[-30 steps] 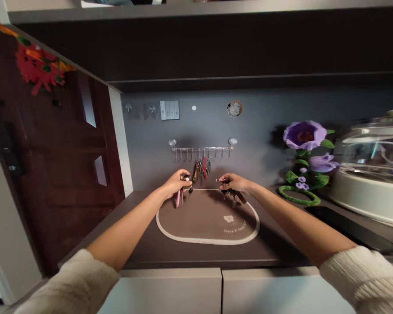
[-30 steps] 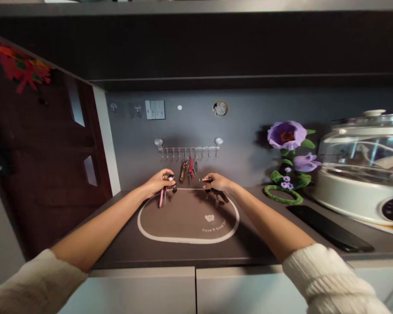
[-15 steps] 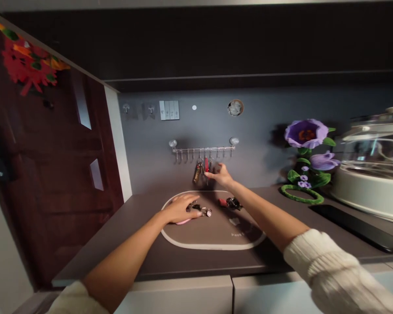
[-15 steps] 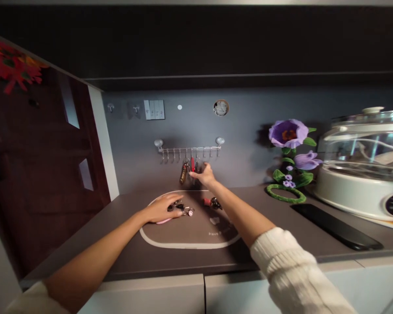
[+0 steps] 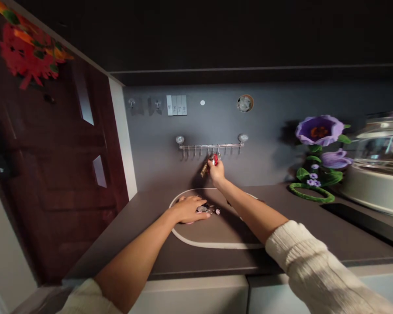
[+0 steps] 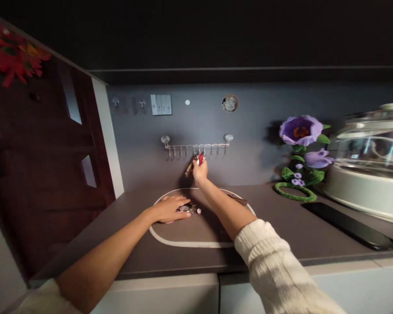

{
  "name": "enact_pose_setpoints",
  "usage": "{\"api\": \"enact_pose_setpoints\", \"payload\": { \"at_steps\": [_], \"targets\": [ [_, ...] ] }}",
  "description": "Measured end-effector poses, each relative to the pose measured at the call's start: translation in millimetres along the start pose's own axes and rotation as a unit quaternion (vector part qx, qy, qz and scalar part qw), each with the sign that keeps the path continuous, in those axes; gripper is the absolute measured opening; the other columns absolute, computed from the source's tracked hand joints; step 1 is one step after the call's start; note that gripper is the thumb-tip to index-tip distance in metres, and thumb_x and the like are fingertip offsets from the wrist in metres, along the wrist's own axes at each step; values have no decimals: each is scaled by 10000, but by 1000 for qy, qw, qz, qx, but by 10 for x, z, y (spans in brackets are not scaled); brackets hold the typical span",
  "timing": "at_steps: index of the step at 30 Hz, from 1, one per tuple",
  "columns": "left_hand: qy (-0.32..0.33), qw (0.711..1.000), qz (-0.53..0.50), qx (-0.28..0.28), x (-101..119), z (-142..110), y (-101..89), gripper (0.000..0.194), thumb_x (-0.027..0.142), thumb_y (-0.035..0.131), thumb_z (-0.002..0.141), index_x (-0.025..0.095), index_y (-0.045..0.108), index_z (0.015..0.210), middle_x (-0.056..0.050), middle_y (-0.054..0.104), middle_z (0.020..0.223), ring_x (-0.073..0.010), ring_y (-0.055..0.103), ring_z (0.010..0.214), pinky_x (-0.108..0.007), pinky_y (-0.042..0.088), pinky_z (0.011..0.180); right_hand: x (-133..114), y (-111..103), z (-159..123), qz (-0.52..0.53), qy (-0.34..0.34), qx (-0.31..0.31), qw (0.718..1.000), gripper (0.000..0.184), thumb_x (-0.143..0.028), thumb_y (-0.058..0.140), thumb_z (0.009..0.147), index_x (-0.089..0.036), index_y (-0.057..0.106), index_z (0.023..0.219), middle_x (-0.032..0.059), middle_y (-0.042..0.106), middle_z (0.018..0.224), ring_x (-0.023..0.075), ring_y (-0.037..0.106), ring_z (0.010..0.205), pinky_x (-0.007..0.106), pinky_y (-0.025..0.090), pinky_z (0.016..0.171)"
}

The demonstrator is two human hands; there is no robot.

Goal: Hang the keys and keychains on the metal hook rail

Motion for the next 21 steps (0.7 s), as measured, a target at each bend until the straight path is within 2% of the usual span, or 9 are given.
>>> {"api": "enact_pose_setpoints", "payload": {
  "at_steps": [1,2,6,9,12,16,19,21],
  "targets": [
    [1,1000,2,2,2,-1,-7,703,682,300,728,257,386,1281,-79,419,1329,-253,365,1222,-415,262,987,-71,-48,-5,14,22,49,998,156,-280,485,725,-203,434,851,-53,479,583,84,451,465,205,381,450],
    [3,1000,3,4,3,-2,-13,696,678,301,730,255,392,1276,-79,429,1320,-252,373,1216,-415,270,979,-164,-54,-4,29,26,62,997,132,-259,486,727,-202,425,829,-54,477,600,75,448,469,198,382,448],
    [8,1000,7,7,-16,-7,-20,653,655,311,743,261,417,1253,-71,460,1293,-246,404,1187,-415,298,953,-517,4,29,61,20,46,997,81,-211,459,753,-202,396,804,-58,472,612,62,443,470,180,376,436],
    [5,1000,18,14,-49,-5,-19,623,648,325,743,271,450,1223,-62,502,1250,-239,437,1152,-400,307,943,-626,7,-17,45,8,10,999,84,-231,474,759,-199,401,784,-64,454,572,60,419,445,179,359,419],
    [2,999,24,24,-57,-8,-39,604,652,345,731,264,506,1166,-59,556,1176,-235,484,1090,-375,327,916,-514,-57,-188,-23,31,-62,997,125,-259,534,729,-188,435,758,-59,466,547,62,411,434,188,351,417],
    [11,998,4,59,-10,-38,-141,516,636,366,733,283,592,1033,-33,604,1084,-215,523,1012,-346,335,878,-245,-224,-530,-130,71,-172,974,170,-238,623,651,-162,495,733,-18,548,574,93,485,501,209,381,470],
    [3,997,-20,81,3,-61,-219,475,614,347,757,269,646,888,-32,638,978,-197,548,931,-335,322,865,-166,-360,-731,-164,103,-208,959,235,-166,641,616,-157,530,823,21,622,698,124,560,628,240,435,597],
    [-14,995,-28,92,-18,-68,-252,502,613,335,764,229,659,782,-48,650,877,-194,558,873,-335,317,856,-219,-427,-798,-170,92,-214,958,231,-197,635,634,-155,556,847,44,641,796,140,580,736,257,440,689]
  ]
}}
Point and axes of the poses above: each hand's wrist, its own z-axis towards the middle knuckle, its own y-axis out of the palm, x = y × z, the point moved 5 cm from there along z, towards the middle knuckle
